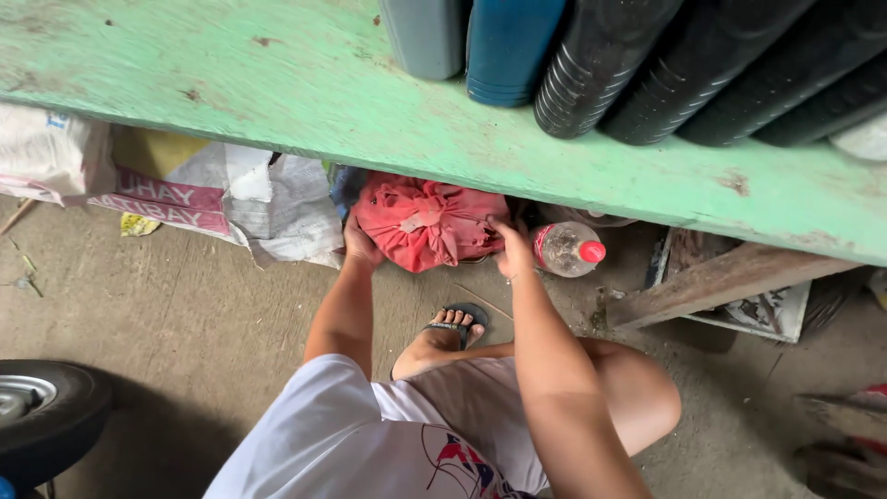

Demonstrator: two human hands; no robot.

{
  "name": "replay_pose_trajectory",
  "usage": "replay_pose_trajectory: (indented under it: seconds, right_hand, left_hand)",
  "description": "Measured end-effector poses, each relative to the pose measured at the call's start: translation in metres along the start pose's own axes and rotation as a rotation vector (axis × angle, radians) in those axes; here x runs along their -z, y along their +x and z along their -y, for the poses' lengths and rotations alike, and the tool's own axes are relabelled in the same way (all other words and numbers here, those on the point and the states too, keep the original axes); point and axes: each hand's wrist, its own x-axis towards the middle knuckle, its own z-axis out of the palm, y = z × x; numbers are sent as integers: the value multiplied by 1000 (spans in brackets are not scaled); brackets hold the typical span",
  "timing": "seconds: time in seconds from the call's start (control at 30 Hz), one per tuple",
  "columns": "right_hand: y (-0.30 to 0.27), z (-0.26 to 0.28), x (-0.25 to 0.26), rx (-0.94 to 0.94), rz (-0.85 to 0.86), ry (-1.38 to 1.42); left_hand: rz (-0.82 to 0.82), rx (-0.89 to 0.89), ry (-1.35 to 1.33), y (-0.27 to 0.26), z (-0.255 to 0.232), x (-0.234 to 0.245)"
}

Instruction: Picking up PVC pipes and organizing items in an outdoor storage or workshop space near a blue vehicle.

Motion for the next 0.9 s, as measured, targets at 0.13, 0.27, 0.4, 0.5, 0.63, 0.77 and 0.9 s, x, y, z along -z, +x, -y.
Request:
replay_pose_trajectory:
  seconds: [0.13, 0.27, 0.4, 0.5, 0.63, 0.77, 0.9]
  right_hand:
    - [58, -53, 22, -39, 62, 252]
    - [60, -54, 21, 98, 187, 399]
    - [40, -33, 5, 183, 190, 411]
    - [27, -19, -4, 176, 128, 425]
    - [45, -54, 8, 202, 119, 462]
    - [38, -39, -4, 265, 74, 520]
    - [28, -30, -9, 309, 98, 554]
  left_hand:
    - [72, 129, 80, 10, -13, 1]
    - [130, 173, 59, 13, -8, 19]
    - [96, 90, 33, 3, -5, 2]
    - [105, 22, 6, 4, 2, 0]
    - [34, 27, -17, -7, 9, 17]
    - [-8, -9, -27, -17, 12, 12]
    - [-7, -33, -53, -25, 8, 3]
